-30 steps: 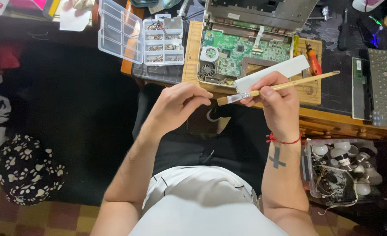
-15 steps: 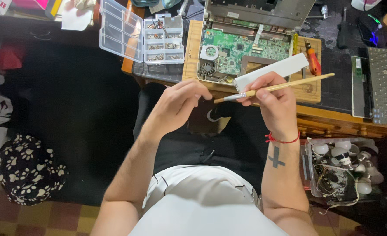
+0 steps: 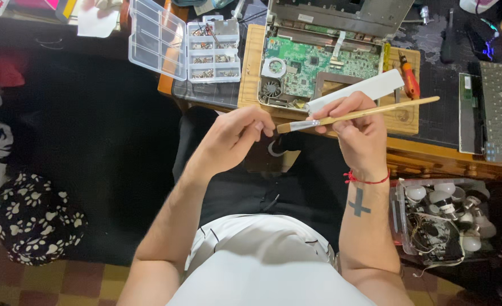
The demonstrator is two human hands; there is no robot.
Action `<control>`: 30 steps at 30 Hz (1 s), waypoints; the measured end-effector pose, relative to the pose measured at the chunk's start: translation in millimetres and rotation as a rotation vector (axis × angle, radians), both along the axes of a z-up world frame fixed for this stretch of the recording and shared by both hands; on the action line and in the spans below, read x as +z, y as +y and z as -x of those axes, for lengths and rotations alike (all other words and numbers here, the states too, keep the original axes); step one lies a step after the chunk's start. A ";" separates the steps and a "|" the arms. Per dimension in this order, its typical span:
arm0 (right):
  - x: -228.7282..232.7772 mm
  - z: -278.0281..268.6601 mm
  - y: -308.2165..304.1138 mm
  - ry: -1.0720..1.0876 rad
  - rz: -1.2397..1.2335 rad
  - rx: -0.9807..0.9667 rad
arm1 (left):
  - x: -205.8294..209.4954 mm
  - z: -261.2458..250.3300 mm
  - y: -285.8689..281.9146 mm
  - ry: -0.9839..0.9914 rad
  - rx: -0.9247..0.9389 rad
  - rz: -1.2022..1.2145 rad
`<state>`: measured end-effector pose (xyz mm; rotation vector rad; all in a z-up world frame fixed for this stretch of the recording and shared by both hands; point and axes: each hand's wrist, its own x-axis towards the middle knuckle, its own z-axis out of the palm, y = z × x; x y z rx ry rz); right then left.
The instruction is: The person uses a small brush to clean dust from the cooling fan and surrounding components inside an open laptop. The person repeatedly brushes the fan blades and heatsink area while holding the laptop steady with the other hand.
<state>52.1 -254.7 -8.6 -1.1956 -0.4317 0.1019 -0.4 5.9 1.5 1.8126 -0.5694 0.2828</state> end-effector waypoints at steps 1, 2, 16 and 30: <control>-2.0 -0.4 0.1 0.001 0.001 0.000 | 3.9 1.2 -0.3 0.001 0.000 0.001; -4.2 -0.6 0.3 0.004 -0.004 0.005 | 7.7 2.5 -0.5 -0.003 0.016 -0.025; 3.7 -3.9 10.9 0.042 0.070 -0.058 | -7.3 -7.6 8.4 -0.151 0.042 0.088; 4.4 -9.9 -3.9 -0.044 0.182 -0.177 | -22.2 -27.7 23.2 -0.323 0.227 -0.021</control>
